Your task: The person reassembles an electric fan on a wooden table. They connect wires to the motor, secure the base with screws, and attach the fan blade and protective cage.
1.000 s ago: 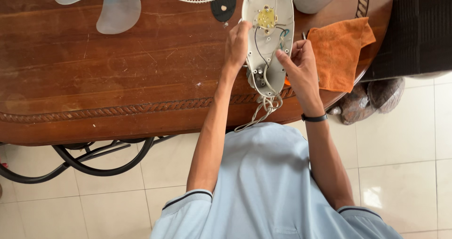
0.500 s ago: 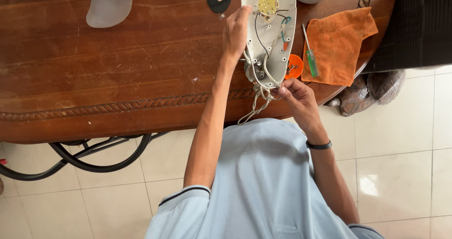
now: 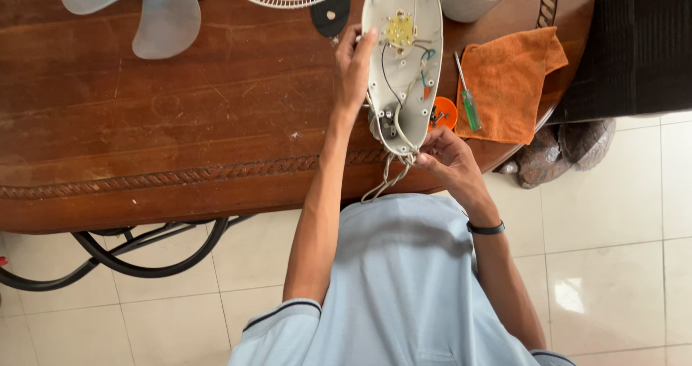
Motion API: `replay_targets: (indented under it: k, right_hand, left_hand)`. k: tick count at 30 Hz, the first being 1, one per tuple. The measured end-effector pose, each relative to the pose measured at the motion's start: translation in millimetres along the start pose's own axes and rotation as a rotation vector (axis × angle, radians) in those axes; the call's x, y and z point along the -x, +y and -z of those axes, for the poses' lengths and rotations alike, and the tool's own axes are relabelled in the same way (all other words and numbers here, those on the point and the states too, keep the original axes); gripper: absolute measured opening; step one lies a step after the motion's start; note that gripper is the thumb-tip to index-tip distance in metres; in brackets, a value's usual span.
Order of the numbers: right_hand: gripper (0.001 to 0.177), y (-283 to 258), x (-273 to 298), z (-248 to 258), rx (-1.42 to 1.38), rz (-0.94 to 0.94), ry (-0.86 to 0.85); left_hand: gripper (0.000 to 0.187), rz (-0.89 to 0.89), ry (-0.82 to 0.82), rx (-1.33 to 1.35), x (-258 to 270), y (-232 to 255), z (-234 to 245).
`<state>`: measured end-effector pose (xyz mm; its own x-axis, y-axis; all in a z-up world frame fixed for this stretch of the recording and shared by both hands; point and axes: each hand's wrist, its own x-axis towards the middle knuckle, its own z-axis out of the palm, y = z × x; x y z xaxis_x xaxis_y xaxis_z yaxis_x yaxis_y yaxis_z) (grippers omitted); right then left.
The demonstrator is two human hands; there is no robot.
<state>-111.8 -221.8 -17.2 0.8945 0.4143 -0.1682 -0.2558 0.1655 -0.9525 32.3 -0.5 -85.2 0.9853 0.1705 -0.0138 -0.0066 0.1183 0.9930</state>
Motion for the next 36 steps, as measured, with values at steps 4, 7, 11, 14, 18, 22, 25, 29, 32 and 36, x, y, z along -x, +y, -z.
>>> replay_targets:
  k: [4, 7, 11, 14, 18, 22, 25, 29, 32, 36]
  right_hand:
    - [0.036, -16.5, -12.6, -5.7, 0.004, 0.028, 0.124]
    - [0.036, -25.9, -26.3, -7.2, 0.09, 0.021, 0.172]
    - [0.033, -33.0, -37.4, -5.5, 0.107, 0.016, 0.113]
    - [0.031, -30.1, -45.4, -7.0, 0.079, 0.054, 0.075]
    - [0.027, -16.9, -48.5, -9.6, 0.007, 0.023, 0.058]
    - [0.026, -2.5, -51.9, 4.8, -0.052, -0.038, 0.045]
    - [0.027, 14.2, -61.2, 24.5, 0.001, -0.163, 0.172]
    - [0.025, 49.9, -78.8, 54.3, 0.143, -0.285, 0.342]
    - [0.022, 78.2, -87.0, 73.4, 0.207, -0.333, 0.393]
    - [0.019, 99.4, -101.6, 88.0, 0.265, -0.312, 0.364]
  left_hand:
    - [0.053, 0.021, -0.048, 0.02, 12.1, 16.4, 4.3]
    - [0.062, 0.13, -0.08, -0.027, 17.9, 30.3, 7.4]
    - [0.074, 0.194, -0.179, -0.021, 17.1, 49.1, 20.4]
    - [0.073, 0.172, -0.259, -0.033, 10.4, 61.5, 35.5]
    - [0.073, 0.168, -0.255, -0.005, 10.7, 67.4, 42.3]
    - [0.078, 0.171, -0.223, 0.02, 21.0, 68.8, 50.9]
    - [0.076, 0.224, -0.175, 0.064, 30.9, 70.8, 62.1]
    - [0.067, 0.22, -0.071, 0.103, 43.1, 72.2, 78.4]
    - [0.064, 0.266, -0.059, 0.046, 50.1, 70.0, 81.9]
    - [0.065, 0.28, -0.076, 0.026, 56.6, 67.8, 83.1]
